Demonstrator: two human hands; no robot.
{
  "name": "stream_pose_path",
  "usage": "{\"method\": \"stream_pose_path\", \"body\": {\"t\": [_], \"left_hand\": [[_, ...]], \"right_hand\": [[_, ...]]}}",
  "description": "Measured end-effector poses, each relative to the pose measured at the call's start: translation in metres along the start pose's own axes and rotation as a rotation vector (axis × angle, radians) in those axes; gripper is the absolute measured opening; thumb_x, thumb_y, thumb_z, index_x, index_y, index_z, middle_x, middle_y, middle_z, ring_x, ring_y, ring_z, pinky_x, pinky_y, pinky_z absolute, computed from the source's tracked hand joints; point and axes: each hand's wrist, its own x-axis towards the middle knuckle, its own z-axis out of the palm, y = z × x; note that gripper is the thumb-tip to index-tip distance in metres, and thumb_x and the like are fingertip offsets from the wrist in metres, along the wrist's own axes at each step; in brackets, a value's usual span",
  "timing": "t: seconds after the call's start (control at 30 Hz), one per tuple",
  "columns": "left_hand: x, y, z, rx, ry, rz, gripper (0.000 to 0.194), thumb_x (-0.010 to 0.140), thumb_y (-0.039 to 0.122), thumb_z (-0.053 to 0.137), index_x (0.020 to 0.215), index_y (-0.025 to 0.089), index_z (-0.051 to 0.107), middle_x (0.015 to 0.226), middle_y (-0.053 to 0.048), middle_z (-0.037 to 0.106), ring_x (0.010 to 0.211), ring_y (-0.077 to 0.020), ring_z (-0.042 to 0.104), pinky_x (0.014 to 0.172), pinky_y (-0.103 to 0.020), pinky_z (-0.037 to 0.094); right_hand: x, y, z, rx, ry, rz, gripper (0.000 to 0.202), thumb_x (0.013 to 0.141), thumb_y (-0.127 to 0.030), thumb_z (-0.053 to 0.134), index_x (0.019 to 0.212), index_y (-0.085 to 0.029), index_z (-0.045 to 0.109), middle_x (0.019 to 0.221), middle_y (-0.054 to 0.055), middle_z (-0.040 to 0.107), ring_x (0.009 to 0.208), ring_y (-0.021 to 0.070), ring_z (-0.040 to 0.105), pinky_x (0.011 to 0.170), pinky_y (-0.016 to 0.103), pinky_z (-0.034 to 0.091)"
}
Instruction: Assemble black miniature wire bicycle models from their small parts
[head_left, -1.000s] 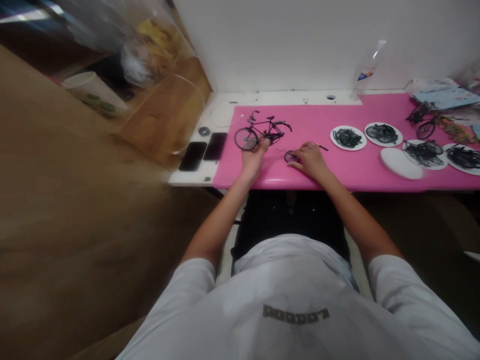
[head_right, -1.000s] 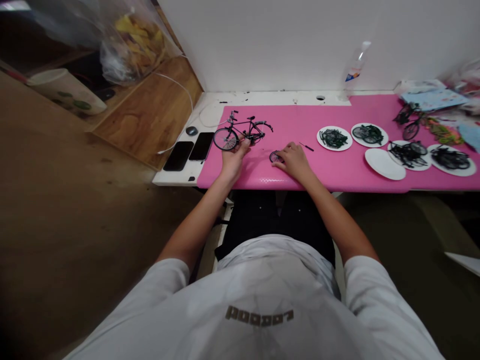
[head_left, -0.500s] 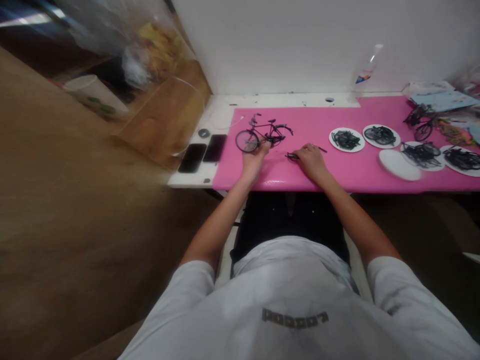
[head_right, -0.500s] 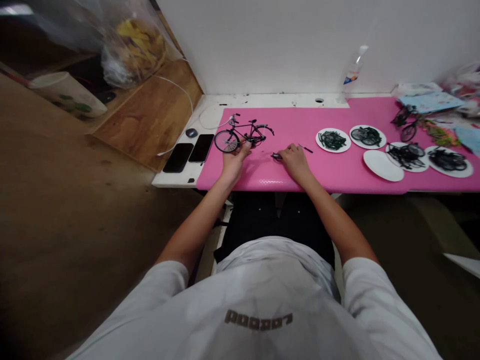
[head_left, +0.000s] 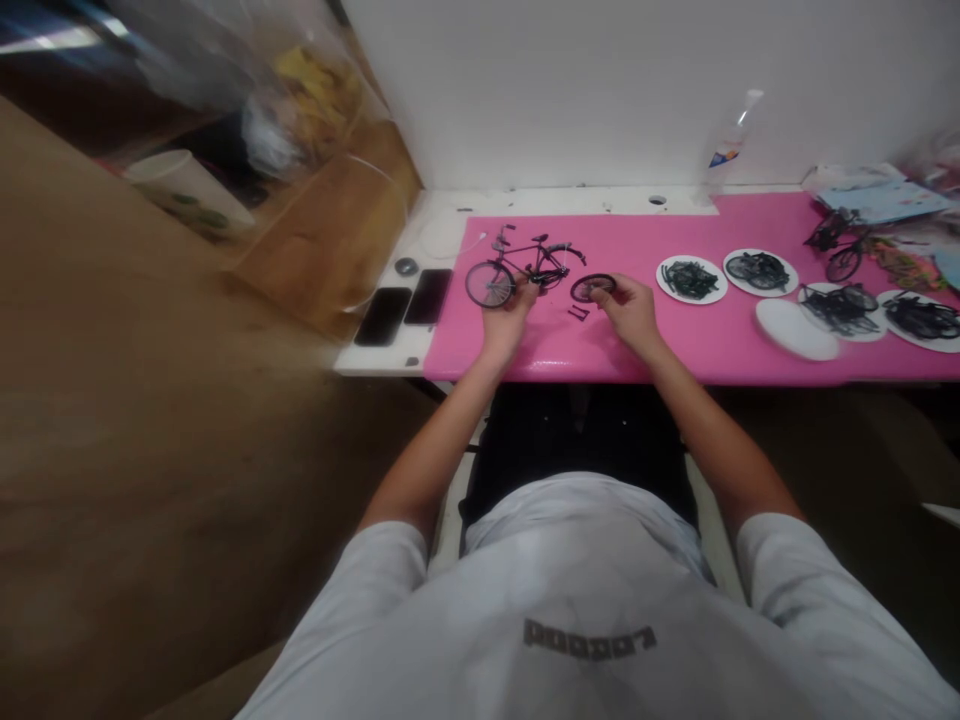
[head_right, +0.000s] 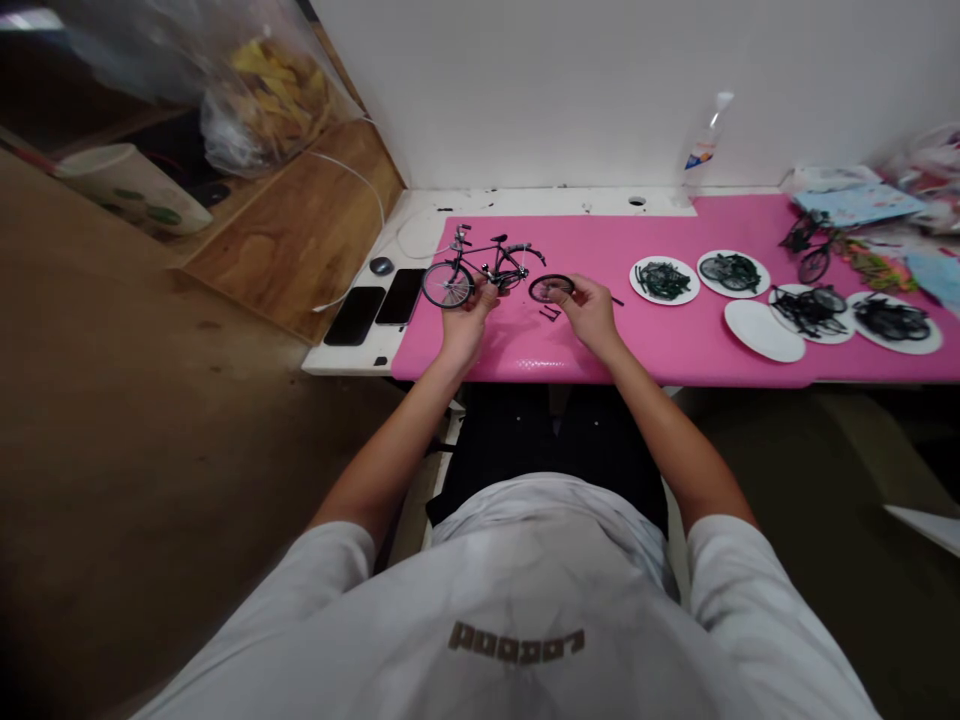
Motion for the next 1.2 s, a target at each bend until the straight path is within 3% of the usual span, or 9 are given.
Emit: {"method": "stream_pose_path", "body": {"t": [0.07, 0.17, 0.33, 0.47, 0.7, 1.0, 1.2], "left_hand": [[-0.004, 0.002, 0.002, 0.011, -0.005, 0.0, 0.061, 0.077, 0.065, 0.094, 0.118, 0.022, 0.078, 0.112, -0.01, 0.084, 0.105, -0.0275, 0.083, 0.102, -0.045, 0.064], [-0.009, 0.006, 0.004, 0.031, -0.004, 0.02, 0.056, 0.078, 0.063, 0.095, 0.115, 0.023, 0.079, 0.111, -0.008, 0.083, 0.105, -0.027, 0.082, 0.105, -0.046, 0.063], [-0.017, 0.018, 0.007, 0.112, 0.007, 0.033, 0.051, 0.078, 0.061, 0.096, 0.107, 0.022, 0.081, 0.112, -0.01, 0.082, 0.113, -0.0297, 0.079, 0.116, -0.053, 0.058], [-0.019, 0.022, 0.01, 0.081, -0.029, 0.004, 0.051, 0.076, 0.065, 0.096, 0.104, 0.025, 0.081, 0.112, -0.009, 0.083, 0.112, -0.0303, 0.079, 0.116, -0.057, 0.059], [-0.017, 0.016, 0.009, 0.087, -0.093, 0.006, 0.053, 0.077, 0.065, 0.095, 0.108, 0.023, 0.082, 0.11, -0.008, 0.083, 0.109, -0.0283, 0.079, 0.112, -0.052, 0.061], [-0.014, 0.009, 0.006, 0.034, -0.075, -0.04, 0.046, 0.078, 0.055, 0.097, 0.107, 0.023, 0.083, 0.113, -0.008, 0.082, 0.115, -0.028, 0.077, 0.114, -0.049, 0.058], [-0.015, 0.012, 0.008, -0.009, -0.074, -0.099, 0.052, 0.077, 0.06, 0.096, 0.109, 0.022, 0.082, 0.113, -0.008, 0.082, 0.108, -0.0262, 0.078, 0.105, -0.047, 0.062]], "right_hand": [[-0.001, -0.007, 0.005, 0.107, 0.024, 0.077, 0.06, 0.07, -0.078, 0.095, 0.096, -0.026, 0.08, 0.096, 0.005, 0.082, 0.093, 0.0238, 0.078, 0.091, 0.042, 0.066], [-0.005, -0.017, 0.011, 0.203, 0.01, 0.163, 0.062, 0.062, -0.076, 0.1, 0.092, -0.026, 0.079, 0.092, 0.004, 0.081, 0.09, 0.0229, 0.076, 0.087, 0.04, 0.067], [-0.012, -0.025, 0.019, 0.24, -0.036, 0.235, 0.059, 0.063, -0.075, 0.1, 0.092, -0.027, 0.081, 0.097, 0.004, 0.082, 0.088, 0.0202, 0.073, 0.077, 0.035, 0.064], [-0.015, -0.022, 0.023, 0.289, -0.041, 0.259, 0.057, 0.066, -0.073, 0.099, 0.096, -0.027, 0.083, 0.101, 0.005, 0.083, 0.094, 0.0217, 0.075, 0.078, 0.036, 0.064], [-0.015, -0.014, 0.026, 0.296, 0.087, 0.24, 0.057, 0.061, -0.071, 0.102, 0.092, -0.027, 0.083, 0.091, 0.002, 0.081, 0.076, 0.0167, 0.069, 0.071, 0.035, 0.062], [-0.017, -0.015, 0.028, 0.282, 0.097, 0.231, 0.054, 0.064, -0.066, 0.103, 0.091, -0.025, 0.079, 0.088, 0.002, 0.077, 0.074, 0.0158, 0.067, 0.062, 0.031, 0.057], [-0.017, -0.016, 0.03, 0.315, 0.105, 0.218, 0.057, 0.065, -0.066, 0.102, 0.097, -0.028, 0.076, 0.093, 0.0, 0.077, 0.073, 0.0138, 0.064, 0.057, 0.028, 0.052]]}}
